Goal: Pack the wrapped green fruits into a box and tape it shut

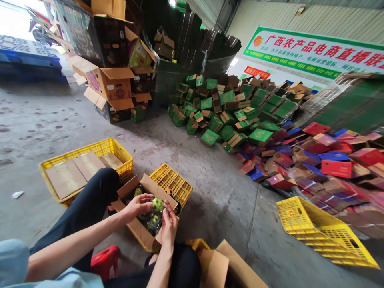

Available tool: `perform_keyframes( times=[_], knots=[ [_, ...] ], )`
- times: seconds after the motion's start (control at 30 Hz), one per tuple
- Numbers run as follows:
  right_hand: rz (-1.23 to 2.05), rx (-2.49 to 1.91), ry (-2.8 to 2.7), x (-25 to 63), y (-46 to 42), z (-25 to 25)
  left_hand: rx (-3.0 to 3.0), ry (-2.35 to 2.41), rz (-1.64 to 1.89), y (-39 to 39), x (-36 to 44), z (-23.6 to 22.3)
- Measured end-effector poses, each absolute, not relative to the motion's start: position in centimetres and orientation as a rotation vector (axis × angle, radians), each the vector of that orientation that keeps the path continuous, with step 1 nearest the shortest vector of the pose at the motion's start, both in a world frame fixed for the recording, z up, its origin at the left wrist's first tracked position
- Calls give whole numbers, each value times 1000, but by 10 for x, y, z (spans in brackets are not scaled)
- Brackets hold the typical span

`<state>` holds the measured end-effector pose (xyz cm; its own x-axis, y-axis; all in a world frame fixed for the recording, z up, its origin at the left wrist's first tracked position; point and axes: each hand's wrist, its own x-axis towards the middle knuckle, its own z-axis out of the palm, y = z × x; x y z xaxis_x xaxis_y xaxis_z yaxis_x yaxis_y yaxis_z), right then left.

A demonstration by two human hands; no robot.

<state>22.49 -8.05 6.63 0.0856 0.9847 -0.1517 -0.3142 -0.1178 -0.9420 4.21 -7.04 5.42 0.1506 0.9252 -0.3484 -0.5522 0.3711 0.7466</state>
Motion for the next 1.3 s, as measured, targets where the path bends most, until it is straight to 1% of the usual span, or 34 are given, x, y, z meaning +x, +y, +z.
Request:
perform_keyframes(
  times=[0.13,0.3,0.43,0.73,0.9,1.1,1.3],
  knots=[
    [1369,-1088,-816,227,-82,64,465,890,1133,-73,41,60],
    [1385,-1018,-836,228,-81,59,577,840,1005,-75,40,64],
    [1399,-961,-758,228,-79,58,573,814,1046,-73,41,62],
    [1498,-1158,-697,225,-80,51,734,745,1107,-71,39,54],
    [1420,-1168,-666,226,-81,53,725,832,1095,-72,38,49],
    [1453,-1097,-749,225,-83,60,637,815,1030,-77,40,52],
    [1446,-1059,-812,223,-84,61,691,899,1014,-76,37,59]
  ],
)
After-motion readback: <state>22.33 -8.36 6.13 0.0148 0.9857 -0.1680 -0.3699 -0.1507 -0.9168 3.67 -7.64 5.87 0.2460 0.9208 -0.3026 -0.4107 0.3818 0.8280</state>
